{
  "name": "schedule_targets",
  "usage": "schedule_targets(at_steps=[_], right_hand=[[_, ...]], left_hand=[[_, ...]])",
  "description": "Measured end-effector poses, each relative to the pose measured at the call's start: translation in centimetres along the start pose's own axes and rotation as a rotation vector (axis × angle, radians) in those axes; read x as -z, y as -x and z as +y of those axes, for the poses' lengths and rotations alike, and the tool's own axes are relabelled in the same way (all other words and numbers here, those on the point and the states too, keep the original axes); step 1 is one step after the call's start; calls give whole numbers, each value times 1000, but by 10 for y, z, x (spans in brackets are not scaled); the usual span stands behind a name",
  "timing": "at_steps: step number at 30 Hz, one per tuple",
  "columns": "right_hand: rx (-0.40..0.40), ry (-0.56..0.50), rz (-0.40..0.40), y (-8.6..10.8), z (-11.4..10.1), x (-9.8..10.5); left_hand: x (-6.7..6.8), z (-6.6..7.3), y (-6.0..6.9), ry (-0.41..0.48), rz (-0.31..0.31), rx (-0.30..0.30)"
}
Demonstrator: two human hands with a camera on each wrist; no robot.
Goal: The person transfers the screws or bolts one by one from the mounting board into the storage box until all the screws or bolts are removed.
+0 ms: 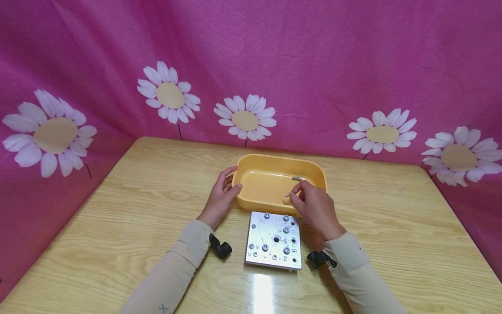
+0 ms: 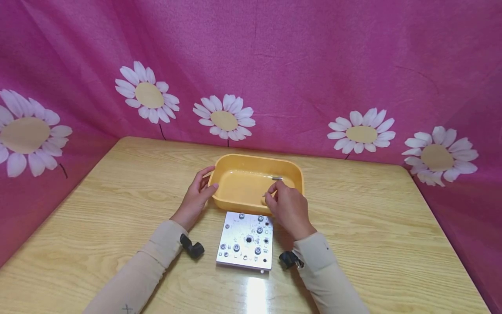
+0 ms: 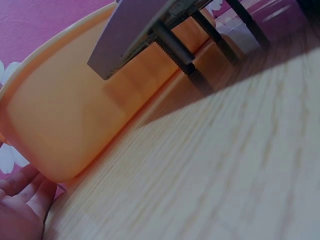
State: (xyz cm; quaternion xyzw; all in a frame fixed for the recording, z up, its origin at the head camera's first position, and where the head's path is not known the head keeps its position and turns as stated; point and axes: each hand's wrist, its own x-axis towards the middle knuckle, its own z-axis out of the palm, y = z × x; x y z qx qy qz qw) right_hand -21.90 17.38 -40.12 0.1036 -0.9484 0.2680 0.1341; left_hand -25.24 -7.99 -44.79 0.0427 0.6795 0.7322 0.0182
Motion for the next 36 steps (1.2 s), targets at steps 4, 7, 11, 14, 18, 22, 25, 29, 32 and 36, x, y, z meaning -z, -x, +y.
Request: schedule_targets(at_steps=[4, 7, 11, 14, 18, 22, 25, 29, 32, 36], right_hand=[[-3, -3, -1, 0, 0, 0], [-1, -11, -5, 0, 0, 0], [9, -22, -6, 0, 0, 0], [14, -21, -2, 0, 0, 0], [18, -19, -6, 0, 1, 0], [26, -28, -24, 0, 3, 0], [28, -39, -43, 0, 4, 1], [34, -95, -85, -1, 5, 5], [41, -190, -119, -1, 5, 11], [37, -308, -154, -1, 2, 22]], left_hand=[[-1, 1, 1, -10, 11, -9], [-1, 1, 1, -16, 12, -10], [-1, 1, 0, -7, 6, -11], [0, 1, 0, 5, -6, -4], [1, 3, 0, 19, -26, 12], [0, 14, 5, 8, -38, 25], [-2, 25, 11, -5, -42, 27], [-3, 30, 15, -6, -38, 16], [-3, 29, 15, -2, -35, 11], [-3, 28, 14, -8, -33, 16]])
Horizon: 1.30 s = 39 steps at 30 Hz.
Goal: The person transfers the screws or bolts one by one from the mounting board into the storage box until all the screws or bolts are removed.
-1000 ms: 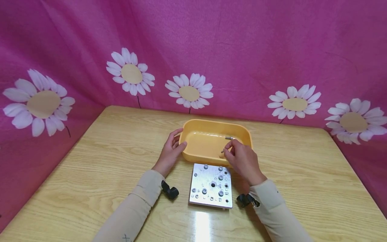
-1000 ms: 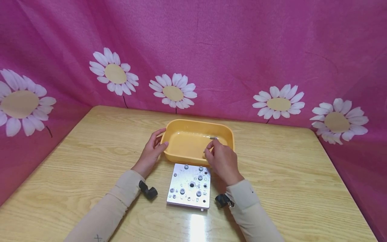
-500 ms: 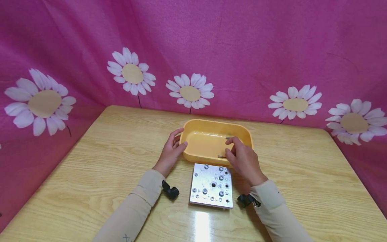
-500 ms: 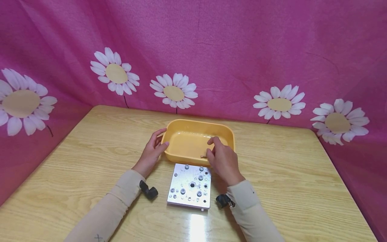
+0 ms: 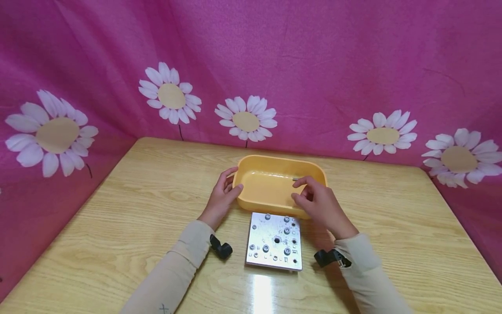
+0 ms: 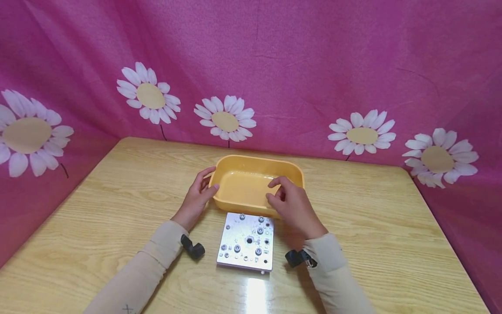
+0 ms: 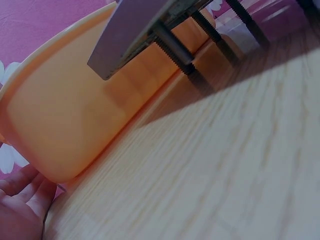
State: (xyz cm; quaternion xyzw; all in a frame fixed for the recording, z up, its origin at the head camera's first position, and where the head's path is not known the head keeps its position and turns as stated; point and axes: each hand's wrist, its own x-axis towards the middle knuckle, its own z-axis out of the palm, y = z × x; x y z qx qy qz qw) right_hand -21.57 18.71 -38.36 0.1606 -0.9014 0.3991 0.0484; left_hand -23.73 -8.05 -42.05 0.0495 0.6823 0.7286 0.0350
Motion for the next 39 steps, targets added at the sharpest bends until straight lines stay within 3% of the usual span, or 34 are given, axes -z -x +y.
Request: schedule_targets(at_steps=[8, 15, 22, 29, 39], right_hand=[[50, 0, -106, 9, -25, 19], [82, 36, -340, 24, -54, 25], [111, 152, -530, 34, -72, 25], [176, 164, -626, 38, -80, 19], [168, 265, -701, 42, -81, 2]], left_hand=[[0, -3, -4, 8, -3, -1], [3, -25, -16, 7, 13, -1], [3, -28, -16, -15, 47, -11], [3, -27, -15, -36, 76, 5], [2, -28, -16, -31, 66, 8]])
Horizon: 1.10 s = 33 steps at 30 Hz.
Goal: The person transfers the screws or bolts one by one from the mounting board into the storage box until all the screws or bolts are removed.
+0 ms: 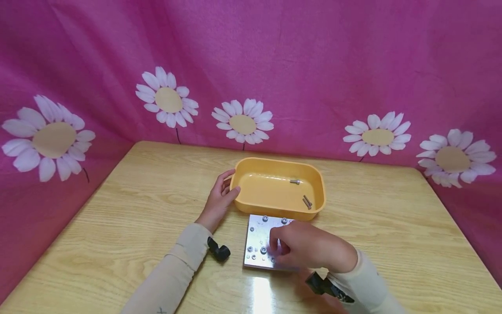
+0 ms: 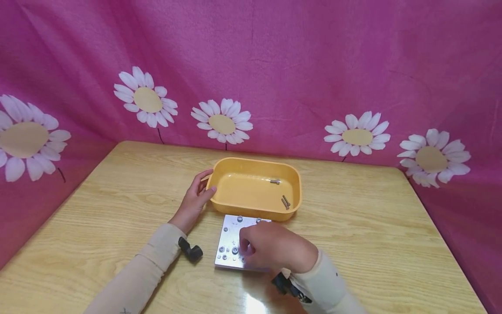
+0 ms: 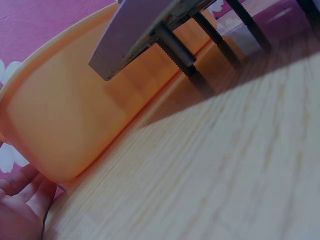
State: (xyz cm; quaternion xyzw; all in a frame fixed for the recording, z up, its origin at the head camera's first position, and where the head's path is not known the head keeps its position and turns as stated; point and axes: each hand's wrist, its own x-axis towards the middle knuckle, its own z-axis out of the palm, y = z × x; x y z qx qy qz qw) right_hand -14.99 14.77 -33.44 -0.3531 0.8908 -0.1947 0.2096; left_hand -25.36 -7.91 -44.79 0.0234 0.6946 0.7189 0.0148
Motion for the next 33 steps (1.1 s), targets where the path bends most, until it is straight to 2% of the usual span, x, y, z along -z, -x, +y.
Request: schedule_targets(at_steps=[4, 18, 26, 33], right_hand=[[-37, 27, -14, -2, -1, -3], [-156, 17, -90, -10, -3, -13], [-178, 41, -103, -12, -4, -14], [-174, 63, -79, -14, -5, -15]], left_hand=[[0, 0, 1, 4, -7, 1], [-1, 0, 2, 21, -21, -11], [-1, 0, 1, 21, -17, -7], [0, 2, 1, 7, -7, -5]])
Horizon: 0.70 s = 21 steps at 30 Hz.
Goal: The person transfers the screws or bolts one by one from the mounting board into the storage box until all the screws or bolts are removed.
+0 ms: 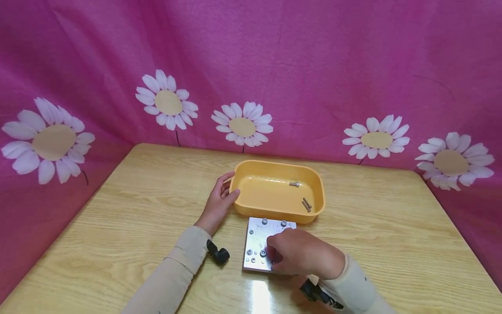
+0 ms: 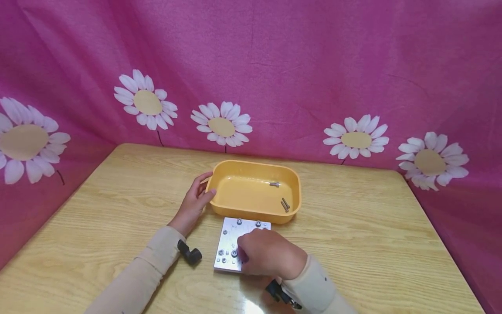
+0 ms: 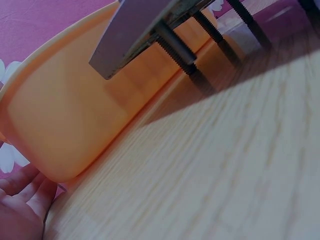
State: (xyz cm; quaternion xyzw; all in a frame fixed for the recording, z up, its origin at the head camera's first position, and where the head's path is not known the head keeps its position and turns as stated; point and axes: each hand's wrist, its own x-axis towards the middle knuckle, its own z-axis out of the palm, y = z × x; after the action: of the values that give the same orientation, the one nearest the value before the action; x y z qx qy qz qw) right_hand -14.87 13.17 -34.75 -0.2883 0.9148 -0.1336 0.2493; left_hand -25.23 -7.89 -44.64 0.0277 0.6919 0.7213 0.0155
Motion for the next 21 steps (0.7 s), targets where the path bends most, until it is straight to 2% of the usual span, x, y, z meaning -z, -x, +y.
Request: schedule_targets(at_steps=[9, 15, 21], right_hand=[[-17, 29, 23, 2, 0, 3], [8, 52, 42, 1, -1, 1], [5, 43, 25, 0, -1, 1]], left_hand=[[-3, 3, -4, -2, -18, -15], [0, 3, -3, 4, -30, 19], [2, 9, -1, 10, -52, 41]])
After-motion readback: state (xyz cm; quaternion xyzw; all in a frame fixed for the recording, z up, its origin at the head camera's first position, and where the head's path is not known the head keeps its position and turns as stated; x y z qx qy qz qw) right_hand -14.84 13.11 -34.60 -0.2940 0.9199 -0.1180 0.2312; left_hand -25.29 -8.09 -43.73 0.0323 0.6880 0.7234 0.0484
